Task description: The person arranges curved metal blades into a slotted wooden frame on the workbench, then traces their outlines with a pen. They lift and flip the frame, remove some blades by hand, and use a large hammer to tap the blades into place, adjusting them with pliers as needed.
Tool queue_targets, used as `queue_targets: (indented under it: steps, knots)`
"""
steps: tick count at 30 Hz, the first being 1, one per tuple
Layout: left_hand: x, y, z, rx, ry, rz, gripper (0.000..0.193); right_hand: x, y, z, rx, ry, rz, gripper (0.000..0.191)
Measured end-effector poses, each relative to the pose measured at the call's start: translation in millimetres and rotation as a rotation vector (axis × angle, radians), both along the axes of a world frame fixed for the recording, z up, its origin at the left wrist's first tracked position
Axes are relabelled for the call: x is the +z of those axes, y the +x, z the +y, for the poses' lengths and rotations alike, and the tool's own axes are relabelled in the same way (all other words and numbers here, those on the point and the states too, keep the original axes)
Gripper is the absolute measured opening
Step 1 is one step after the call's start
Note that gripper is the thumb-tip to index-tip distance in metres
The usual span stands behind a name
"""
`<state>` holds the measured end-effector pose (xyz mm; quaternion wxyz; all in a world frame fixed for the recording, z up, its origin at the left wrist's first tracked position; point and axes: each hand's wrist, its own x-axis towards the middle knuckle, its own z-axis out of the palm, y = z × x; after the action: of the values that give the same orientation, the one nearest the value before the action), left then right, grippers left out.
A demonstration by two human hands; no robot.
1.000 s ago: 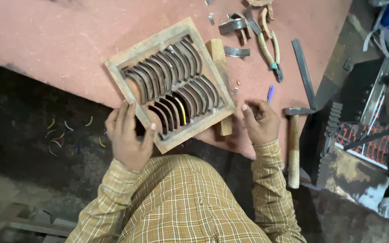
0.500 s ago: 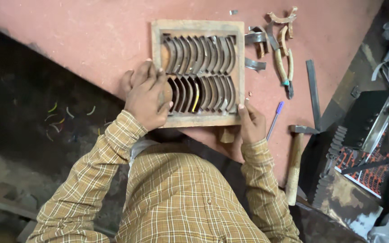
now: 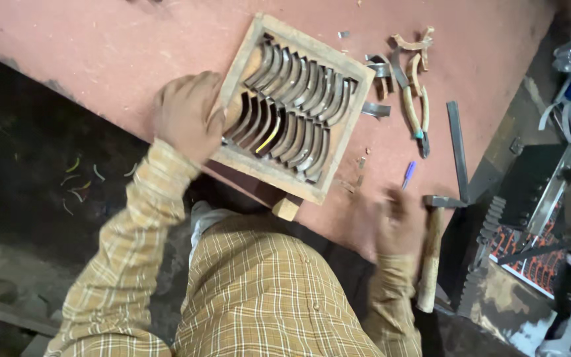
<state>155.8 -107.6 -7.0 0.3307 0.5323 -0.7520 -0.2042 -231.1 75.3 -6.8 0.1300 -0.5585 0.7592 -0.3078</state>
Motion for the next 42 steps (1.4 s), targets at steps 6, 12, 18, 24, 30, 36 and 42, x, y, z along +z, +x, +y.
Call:
queue_targets:
  steps: [6,12,18,24,30,36,42]
  knots:
    - [2,-15,86,0.022,-0.149,0.024,0.04,-11,-81,74,-0.331,0.141,0.693,0.054]
    - [4,-26,85,-0.17,-0.155,-0.127,0.051,-15,-87,82,-0.338,0.295,0.599,0.035]
    - [-7,-8,69,-0.164,-0.359,-0.186,0.031,30,-39,66,-0.397,0.072,-0.632,0.031]
    - [-10,9,69,-0.169,-0.28,-0.174,0.032,55,60,26,0.04,0.141,-0.814,0.031]
    - [-4,-6,87,-0.13,-0.088,-0.047,0.08,81,98,-25,0.229,0.391,-0.594,0.03]
    - [-4,-26,103,0.001,-0.014,0.019,0.083,95,103,-43,0.338,0.522,-0.434,0.027]
    - [-2,-25,108,0.013,-0.029,-0.087,0.078,96,110,-44,0.529,0.381,-0.117,0.029]
